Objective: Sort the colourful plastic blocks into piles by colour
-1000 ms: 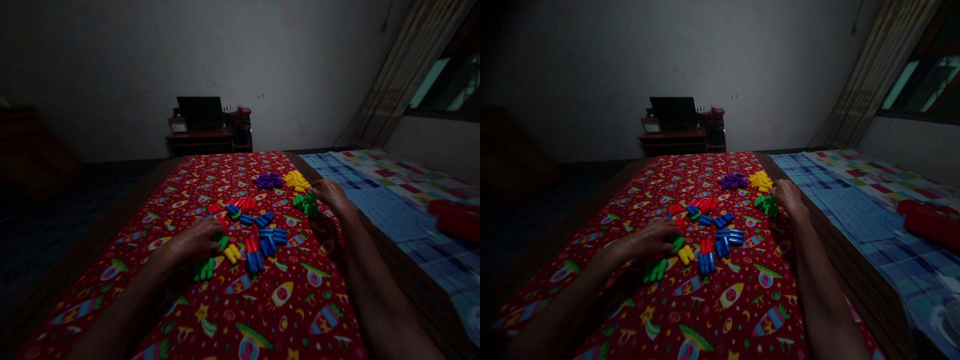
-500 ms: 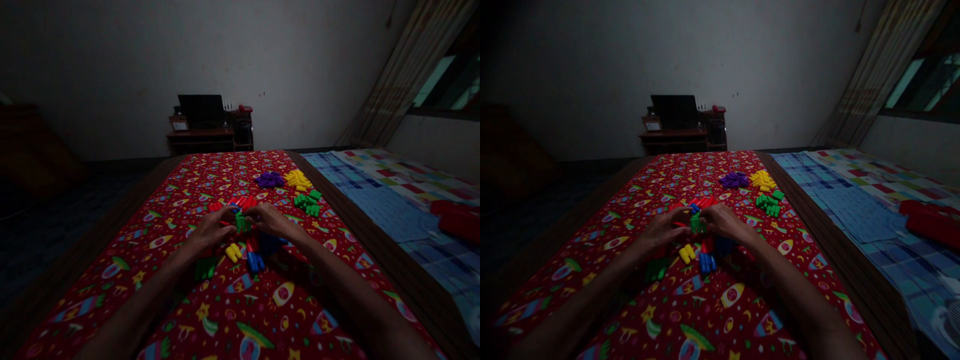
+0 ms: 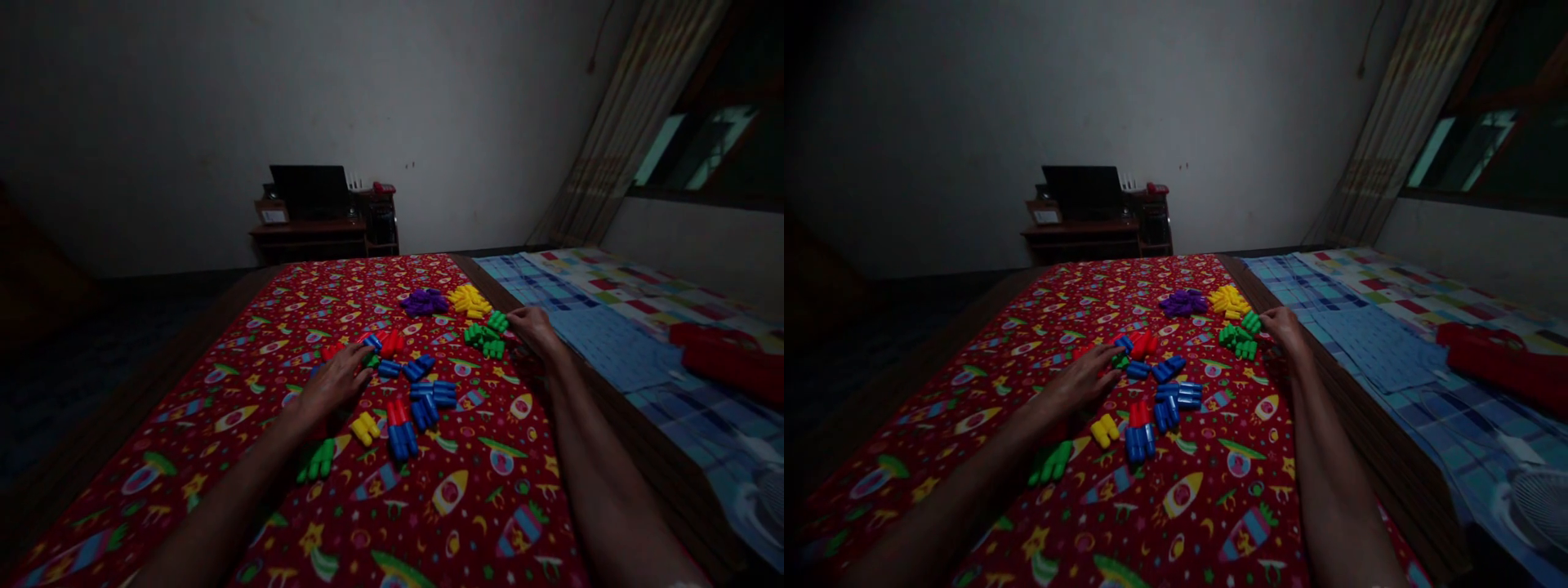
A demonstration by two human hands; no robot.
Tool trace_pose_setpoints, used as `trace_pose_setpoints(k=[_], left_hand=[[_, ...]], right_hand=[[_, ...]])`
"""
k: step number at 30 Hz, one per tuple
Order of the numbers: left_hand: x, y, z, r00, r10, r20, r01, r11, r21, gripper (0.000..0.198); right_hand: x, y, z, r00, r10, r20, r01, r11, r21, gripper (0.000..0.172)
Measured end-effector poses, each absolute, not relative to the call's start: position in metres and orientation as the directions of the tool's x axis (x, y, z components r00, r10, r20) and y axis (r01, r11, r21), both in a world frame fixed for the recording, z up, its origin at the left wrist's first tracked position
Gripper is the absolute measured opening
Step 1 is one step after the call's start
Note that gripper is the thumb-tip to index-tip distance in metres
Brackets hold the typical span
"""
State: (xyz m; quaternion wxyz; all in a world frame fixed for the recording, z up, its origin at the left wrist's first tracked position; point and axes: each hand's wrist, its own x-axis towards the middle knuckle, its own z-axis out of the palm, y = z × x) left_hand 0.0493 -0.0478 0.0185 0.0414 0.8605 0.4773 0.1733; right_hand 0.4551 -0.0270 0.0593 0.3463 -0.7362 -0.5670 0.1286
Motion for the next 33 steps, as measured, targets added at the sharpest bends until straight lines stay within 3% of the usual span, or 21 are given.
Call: trace_pose_setpoints(k=[2,4,8,12,16,26,30,33], left_hand=[[0.055,-0.047,0.022,0.479,0.839,0.257,0.823,-0.531,0.201,0.042],[0.059,-0.045,0.023,0.472,0.839,0.270,0.835,-0.524,0.168,0.039],[0.061,-0.044,0.022,0.481,0.828,0.289,0.827,-0.538,0.164,0.028],[0.057,-0.043,0.024,0.486,0.829,0.276,0.782,-0.554,0.286,0.025],[0.052,-0.040,0.030,0.438,0.856,0.275,0.778,-0.514,0.362,0.032],[0.056,-0.044,0.046,0.417,0.860,0.293,0.727,-0.510,0.459,0.038],[0.066,-0.047,0.053,0.361,0.890,0.278,0.708,-0.456,0.540,0.037],[0.074,-0.049,0.057,0.306,0.916,0.261,0.611,-0.399,0.684,0.042]], right_hand=[[0.455,-0.025,0.053,0.283,0.954,0.095,0.720,-0.146,-0.679,0.027],[0.454,-0.024,0.051,0.293,0.953,0.080,0.751,-0.177,-0.637,0.031],[0.457,-0.022,0.050,0.384,0.880,0.281,0.851,-0.219,-0.477,0.035],[0.454,-0.018,0.039,0.272,0.887,0.374,0.867,-0.058,-0.495,0.037],[0.444,-0.013,0.030,0.064,0.948,0.313,0.850,0.112,-0.514,0.037],[0.447,-0.018,0.039,0.190,0.953,0.236,0.937,-0.104,-0.333,0.056],[0.447,-0.019,0.046,0.223,0.931,0.289,0.931,-0.116,-0.346,0.053],[0.434,-0.019,0.063,0.207,0.916,0.343,0.923,-0.066,-0.380,0.051]])
